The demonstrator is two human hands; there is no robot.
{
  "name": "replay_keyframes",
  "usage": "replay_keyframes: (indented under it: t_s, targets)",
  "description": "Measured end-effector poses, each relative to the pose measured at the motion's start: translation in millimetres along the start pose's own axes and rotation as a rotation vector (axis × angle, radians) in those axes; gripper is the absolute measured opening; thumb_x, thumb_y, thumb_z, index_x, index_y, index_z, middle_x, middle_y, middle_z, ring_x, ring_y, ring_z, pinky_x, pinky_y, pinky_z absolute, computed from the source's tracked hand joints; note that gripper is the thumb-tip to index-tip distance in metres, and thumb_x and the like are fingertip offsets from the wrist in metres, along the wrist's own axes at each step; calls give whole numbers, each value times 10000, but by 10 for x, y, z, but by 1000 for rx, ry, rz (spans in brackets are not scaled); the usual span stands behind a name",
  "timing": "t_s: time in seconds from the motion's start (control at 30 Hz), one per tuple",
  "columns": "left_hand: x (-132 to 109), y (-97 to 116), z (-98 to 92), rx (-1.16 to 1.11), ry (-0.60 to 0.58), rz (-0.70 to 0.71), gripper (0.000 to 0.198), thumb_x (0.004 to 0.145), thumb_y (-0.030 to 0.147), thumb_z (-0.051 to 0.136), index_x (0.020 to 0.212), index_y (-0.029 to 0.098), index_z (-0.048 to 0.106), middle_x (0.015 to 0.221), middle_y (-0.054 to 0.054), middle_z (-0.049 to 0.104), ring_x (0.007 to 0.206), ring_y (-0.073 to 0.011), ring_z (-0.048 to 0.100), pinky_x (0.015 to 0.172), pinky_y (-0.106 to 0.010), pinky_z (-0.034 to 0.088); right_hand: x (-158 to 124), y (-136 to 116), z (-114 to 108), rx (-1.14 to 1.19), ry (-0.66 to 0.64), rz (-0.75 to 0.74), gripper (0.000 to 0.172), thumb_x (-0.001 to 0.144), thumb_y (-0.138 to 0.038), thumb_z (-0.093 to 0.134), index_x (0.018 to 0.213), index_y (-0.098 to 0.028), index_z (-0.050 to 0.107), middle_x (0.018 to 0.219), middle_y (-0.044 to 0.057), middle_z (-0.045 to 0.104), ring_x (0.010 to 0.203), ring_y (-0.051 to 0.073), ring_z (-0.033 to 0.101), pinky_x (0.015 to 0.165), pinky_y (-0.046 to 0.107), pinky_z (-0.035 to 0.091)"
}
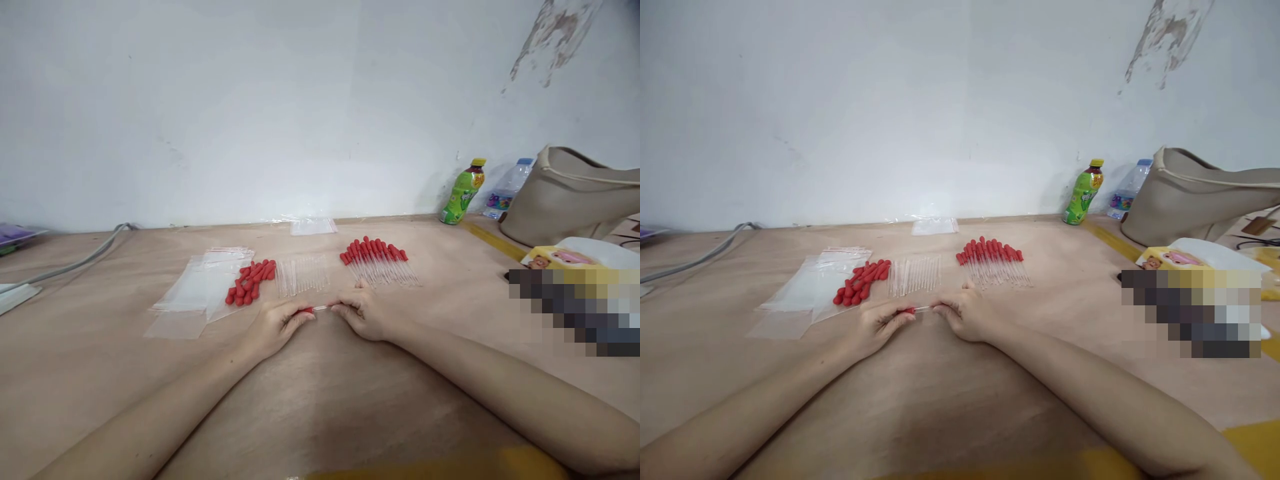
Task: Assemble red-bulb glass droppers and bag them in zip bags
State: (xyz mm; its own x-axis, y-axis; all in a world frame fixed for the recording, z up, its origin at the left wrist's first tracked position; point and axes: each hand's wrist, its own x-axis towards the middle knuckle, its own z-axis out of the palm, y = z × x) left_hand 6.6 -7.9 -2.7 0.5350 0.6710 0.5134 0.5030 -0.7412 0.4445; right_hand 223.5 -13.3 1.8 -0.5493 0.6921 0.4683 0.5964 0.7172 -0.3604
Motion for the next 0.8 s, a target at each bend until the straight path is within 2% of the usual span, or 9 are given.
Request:
replay_keyframes:
  t_s: [0.17,0.33,0.5,0.57,0.8]
  targets:
    - [-7,29,5,45,-69,24,189,830,313,485,865,197,631,738,-5,654,652,-120,586,609,-218,445,12,32,-27,-123,-20,-77,210,842,-189,413,908,-231,608,802,-7,657,655,111,535,701,295,241]
    - [9,37,39,80,-43,-60,190,821,310,494,828,179,632,676,0,629,590,-109,557,548,-206,429,-36,-39,65,-368,47,-123,220,782,-93,409,835,-175,607,716,33,610,646,135,510,679,308,247]
    - [25,12,36,-10,-17,-125,215,795,344,530,904,189,633,783,-9,662,665,-122,593,603,-217,461,-37,64,80,-150,60,-79,178,857,-213,392,931,-159,545,832,54,594,758,141,520,702,275,339]
    - [26,-7,39,-43,-13,-148,239,775,370,549,909,191,635,789,-12,668,671,-130,599,610,-228,473,-38,115,43,-76,35,-52,169,857,-238,399,908,-157,538,849,61,578,775,140,517,684,256,374]
    - [0,-8,40,-115,-94,-190,223,782,361,538,880,195,651,805,-16,674,684,-135,606,616,-236,487,-68,109,49,-118,58,-119,183,858,-206,378,798,-168,546,720,31,577,654,130,479,668,273,345]
